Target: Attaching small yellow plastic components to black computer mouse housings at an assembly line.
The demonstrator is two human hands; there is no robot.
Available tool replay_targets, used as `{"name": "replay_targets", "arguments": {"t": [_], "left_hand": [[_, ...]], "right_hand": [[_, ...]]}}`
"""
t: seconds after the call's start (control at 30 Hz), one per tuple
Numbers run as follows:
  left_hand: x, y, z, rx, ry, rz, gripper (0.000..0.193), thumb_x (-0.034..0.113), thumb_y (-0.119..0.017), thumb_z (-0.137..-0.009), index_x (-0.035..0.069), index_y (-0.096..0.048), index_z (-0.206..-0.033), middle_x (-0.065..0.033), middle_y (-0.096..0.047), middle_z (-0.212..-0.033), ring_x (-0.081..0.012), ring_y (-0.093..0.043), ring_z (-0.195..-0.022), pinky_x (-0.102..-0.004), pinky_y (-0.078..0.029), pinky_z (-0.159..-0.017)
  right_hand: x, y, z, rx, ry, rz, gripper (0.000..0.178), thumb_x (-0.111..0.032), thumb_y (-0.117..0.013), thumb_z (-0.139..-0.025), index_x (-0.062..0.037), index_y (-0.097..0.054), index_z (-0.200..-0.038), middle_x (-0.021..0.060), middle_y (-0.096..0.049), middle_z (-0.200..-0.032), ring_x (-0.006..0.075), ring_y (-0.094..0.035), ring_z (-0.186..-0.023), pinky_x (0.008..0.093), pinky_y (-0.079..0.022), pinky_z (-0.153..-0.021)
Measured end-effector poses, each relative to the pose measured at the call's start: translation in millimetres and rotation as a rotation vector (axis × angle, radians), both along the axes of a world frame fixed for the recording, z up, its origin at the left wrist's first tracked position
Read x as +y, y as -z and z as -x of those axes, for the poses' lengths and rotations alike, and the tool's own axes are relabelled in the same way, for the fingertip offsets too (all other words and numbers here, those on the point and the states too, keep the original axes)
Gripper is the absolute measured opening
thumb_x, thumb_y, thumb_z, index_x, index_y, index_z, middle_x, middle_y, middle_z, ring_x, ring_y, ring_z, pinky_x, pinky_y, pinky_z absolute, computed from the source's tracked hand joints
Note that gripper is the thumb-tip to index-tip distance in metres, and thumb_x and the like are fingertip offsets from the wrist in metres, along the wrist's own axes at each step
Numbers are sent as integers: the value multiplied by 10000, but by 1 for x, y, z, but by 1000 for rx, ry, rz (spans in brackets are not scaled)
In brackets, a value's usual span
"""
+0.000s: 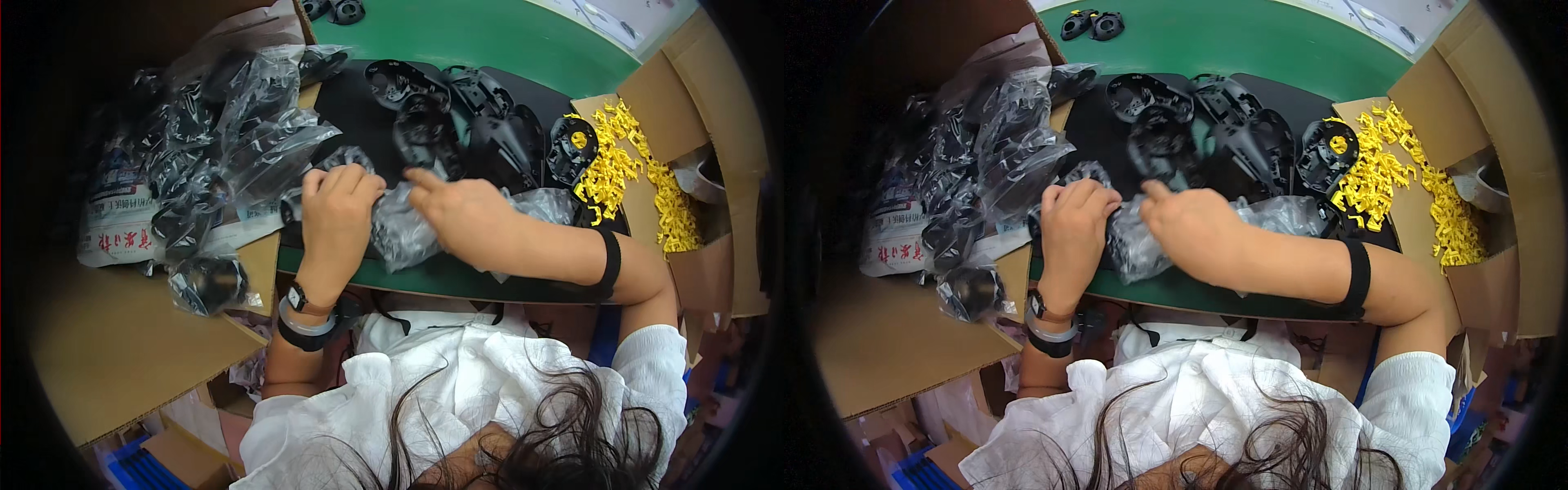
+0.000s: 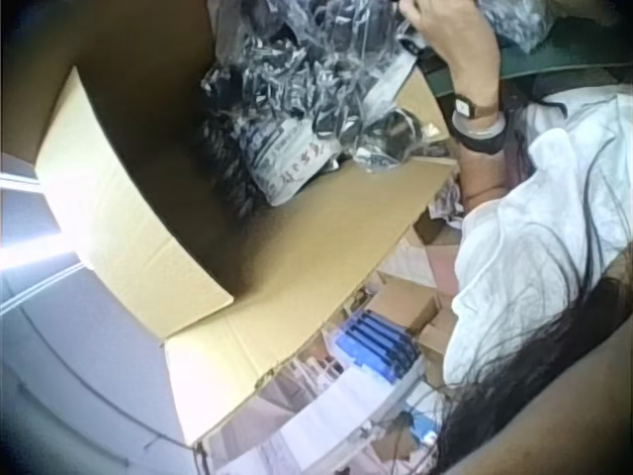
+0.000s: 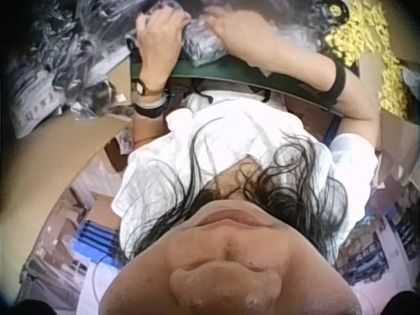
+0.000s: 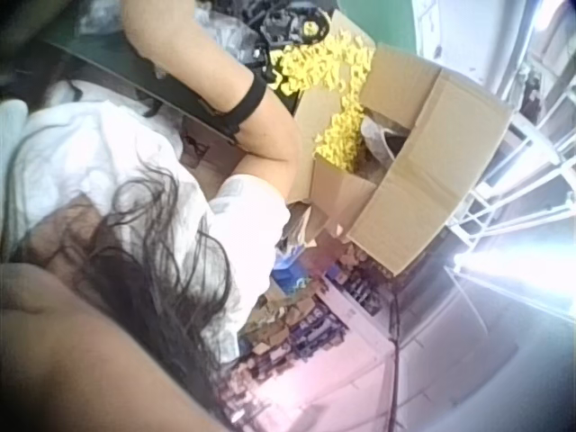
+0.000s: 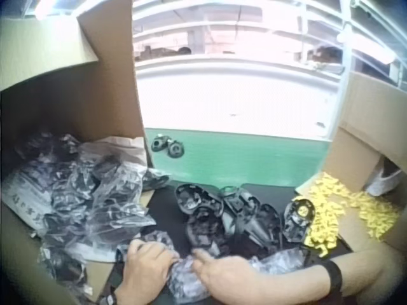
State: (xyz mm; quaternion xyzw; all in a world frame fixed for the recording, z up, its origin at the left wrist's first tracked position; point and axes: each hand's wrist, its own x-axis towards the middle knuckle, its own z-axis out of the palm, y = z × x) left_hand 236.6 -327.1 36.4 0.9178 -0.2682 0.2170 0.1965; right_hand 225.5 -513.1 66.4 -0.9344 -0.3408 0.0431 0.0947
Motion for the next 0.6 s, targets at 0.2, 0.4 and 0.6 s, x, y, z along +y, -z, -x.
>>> {"name": "replay_targets", "arguments": {"t": [0.2, 0.4, 0.6], "left_hand": [[-19, -20, -13, -112, 8, 226, 92, 79, -641, -731, 71, -616, -819, -50, -609, -942, -215, -570, -882, -350, -374, -757], [-49, -47, -34, 77, 200, 697, 61, 53, -597, -791, 5, -597, -827, -123, -605, -895, -307, -577, -769, -361, -446, -662], [-21, -51, -5, -137, 102, 456, 317, 40, -662, -746, 63, -597, -1055, -116, -597, -944, -292, -577, -905, -362, -457, -768]], "right_hand": [[-23, -28, -4, 36, 155, -211, 256, -6, -617, -643, 29, -530, -881, 204, -519, -1220, 370, -617, -884, 396, -516, -735], [-30, -39, -8, -87, 137, -705, 188, -7, -640, -742, -2, -481, -843, 189, -472, -1325, 278, -542, -1123, 328, -425, -888], [-53, -37, -25, 3, 528, -844, 161, -93, -622, -828, 19, -508, -851, 30, -535, -751, 105, -498, -704, 256, -439, -642]]}}
